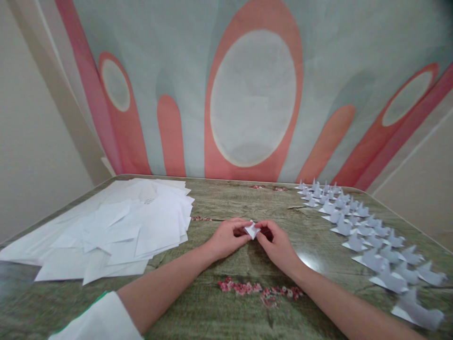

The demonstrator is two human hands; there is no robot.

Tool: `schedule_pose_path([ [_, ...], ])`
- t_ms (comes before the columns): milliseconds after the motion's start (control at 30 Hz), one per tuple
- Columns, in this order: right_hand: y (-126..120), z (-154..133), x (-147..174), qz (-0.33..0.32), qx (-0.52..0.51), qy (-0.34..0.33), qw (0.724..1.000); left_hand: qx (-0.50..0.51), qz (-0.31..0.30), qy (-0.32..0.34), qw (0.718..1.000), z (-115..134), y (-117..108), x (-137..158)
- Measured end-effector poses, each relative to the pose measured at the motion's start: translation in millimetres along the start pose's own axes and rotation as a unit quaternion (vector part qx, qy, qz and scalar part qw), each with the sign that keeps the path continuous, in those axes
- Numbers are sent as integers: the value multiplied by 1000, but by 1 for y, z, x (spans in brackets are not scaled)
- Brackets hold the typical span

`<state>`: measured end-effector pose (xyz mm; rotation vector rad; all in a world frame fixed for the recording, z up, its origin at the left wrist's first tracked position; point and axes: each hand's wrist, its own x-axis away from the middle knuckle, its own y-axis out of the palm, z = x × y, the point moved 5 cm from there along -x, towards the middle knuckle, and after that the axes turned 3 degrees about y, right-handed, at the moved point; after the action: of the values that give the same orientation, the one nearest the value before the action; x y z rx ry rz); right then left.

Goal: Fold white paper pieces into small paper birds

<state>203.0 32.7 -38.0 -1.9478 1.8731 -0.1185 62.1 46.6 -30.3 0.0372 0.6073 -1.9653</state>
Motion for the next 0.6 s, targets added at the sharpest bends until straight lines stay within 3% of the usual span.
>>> schedule_pose_path([
  [233,1,-7,2,2,146,-74,986,-158,-21,63,985,17,-4,3],
  [600,-4,-10,-2,-34,204,-136,969,-308,-70,95,944,23,-7,7],
])
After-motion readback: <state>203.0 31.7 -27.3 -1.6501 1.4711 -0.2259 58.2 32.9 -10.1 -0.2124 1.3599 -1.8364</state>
